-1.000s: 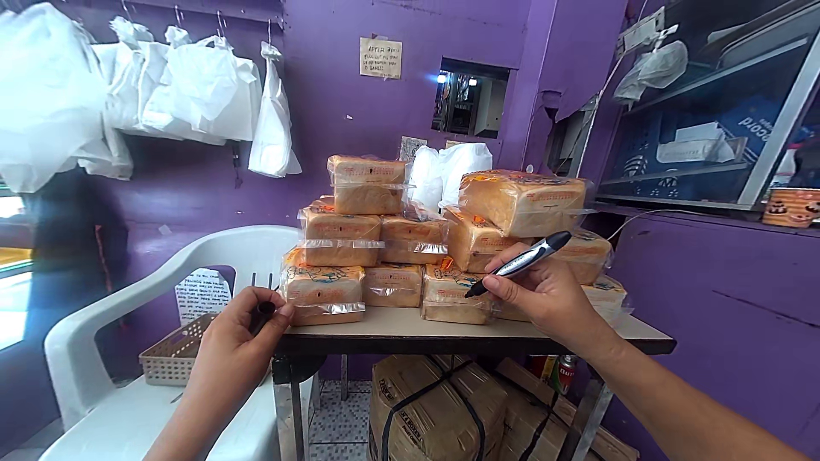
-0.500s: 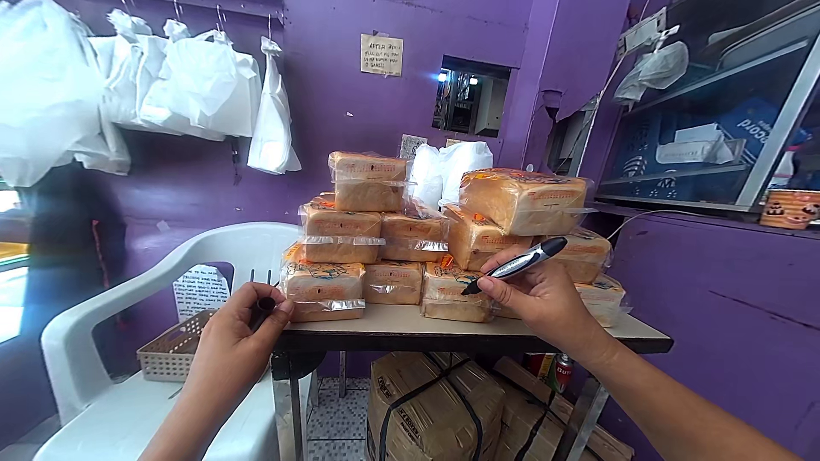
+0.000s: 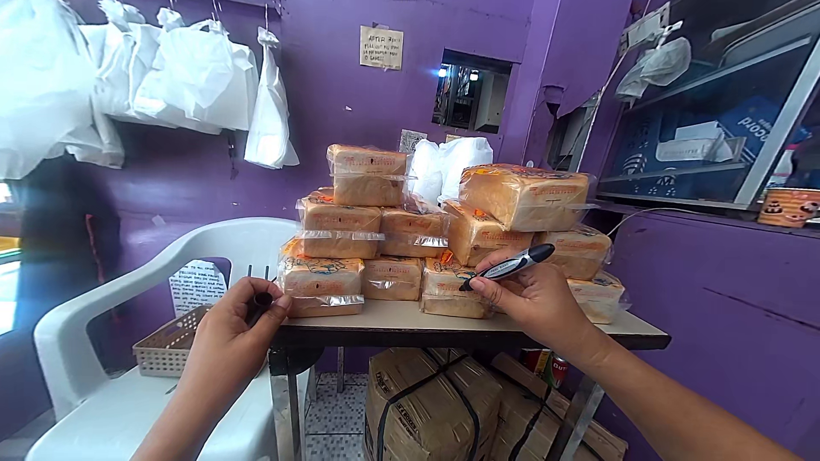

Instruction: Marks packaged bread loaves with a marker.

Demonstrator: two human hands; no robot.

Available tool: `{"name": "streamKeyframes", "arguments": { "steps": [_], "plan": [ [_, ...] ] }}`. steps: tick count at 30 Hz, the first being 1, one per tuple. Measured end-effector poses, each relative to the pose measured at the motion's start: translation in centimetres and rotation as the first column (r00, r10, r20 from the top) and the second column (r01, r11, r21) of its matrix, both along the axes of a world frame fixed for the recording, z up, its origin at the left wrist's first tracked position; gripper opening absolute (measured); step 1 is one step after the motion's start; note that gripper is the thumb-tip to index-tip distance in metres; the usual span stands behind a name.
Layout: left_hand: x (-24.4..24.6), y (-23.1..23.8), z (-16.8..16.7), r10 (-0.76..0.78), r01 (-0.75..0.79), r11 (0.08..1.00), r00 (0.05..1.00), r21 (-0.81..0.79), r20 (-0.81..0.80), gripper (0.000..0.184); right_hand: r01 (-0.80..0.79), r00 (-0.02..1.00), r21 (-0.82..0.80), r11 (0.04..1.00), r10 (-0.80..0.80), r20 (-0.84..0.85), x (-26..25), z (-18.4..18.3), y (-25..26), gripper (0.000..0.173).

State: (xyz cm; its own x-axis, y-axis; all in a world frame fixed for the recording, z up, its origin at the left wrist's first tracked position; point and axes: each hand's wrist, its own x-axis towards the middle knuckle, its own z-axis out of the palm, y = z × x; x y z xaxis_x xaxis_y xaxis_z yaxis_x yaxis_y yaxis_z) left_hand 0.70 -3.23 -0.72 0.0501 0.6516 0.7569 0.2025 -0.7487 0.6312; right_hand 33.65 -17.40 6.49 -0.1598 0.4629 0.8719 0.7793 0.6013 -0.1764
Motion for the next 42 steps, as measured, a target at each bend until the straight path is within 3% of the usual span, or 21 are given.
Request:
{"name": "streamKeyframes", "arguments": {
  "steps": [12,16,19,22,24,26,28,32,42],
  "plan": [
    [0.0,0.0,0.0,-0.011,0.011,1.000,1.000,0.002,0.011,0.007,0.007,1.000,-0.019,1.000,-0.007,-0.008,-0.2,0.4,-0.2,0.016],
    [0.0,0.1,0.1,0.005,-0.005,1.000,1.000,0.002,-0.009,0.009,-0.154,0.974,-0.050,0.987,0.143,-0.177,-0.3,1.6,-1.5,0.014],
    [-0.2,0.4,0.0,-0.029,0.029,1.000,1.000,-0.004,0.005,0.012,-0.250,0.937,0.038,0.967,0.252,-0.241,0.2,4.0,-3.2,0.013],
    [-0.9,0.1,0.8,-0.163,0.173,0.981,0.981,-0.085,0.107,0.020,-0.273,0.932,0.180,0.945,0.306,-0.194,1.8,7.2,-5.1,0.010],
    [-1.5,0.3,1.7,-0.216,0.252,0.962,0.937,-0.102,0.275,0.022,-0.255,0.935,0.260,0.931,0.306,-0.179,3.1,9.1,-5.9,0.009],
    [-1.6,0.8,2.8,-0.166,0.222,0.970,0.901,-0.097,0.401,0.022,-0.234,0.939,0.287,0.929,0.292,-0.183,4.3,10.6,-6.2,0.009],
    [-1.1,1.4,4.3,-0.058,0.114,0.988,0.903,-0.108,0.426,0.023,-0.221,0.939,0.271,0.937,0.279,-0.201,5.2,11.6,-6.0,0.010],
    [0.1,3.3,4.9,0.208,-0.191,0.972,0.970,-0.135,0.124,0.038,-0.221,0.926,0.190,0.957,0.267,-0.267,6.5,12.6,-4.8,0.010],
    [1.0,3.9,4.3,0.310,-0.347,0.925,0.925,-0.155,-0.220,0.047,-0.201,0.926,0.138,0.970,0.234,-0.296,7.3,12.5,-3.6,0.008]
  ]
}}
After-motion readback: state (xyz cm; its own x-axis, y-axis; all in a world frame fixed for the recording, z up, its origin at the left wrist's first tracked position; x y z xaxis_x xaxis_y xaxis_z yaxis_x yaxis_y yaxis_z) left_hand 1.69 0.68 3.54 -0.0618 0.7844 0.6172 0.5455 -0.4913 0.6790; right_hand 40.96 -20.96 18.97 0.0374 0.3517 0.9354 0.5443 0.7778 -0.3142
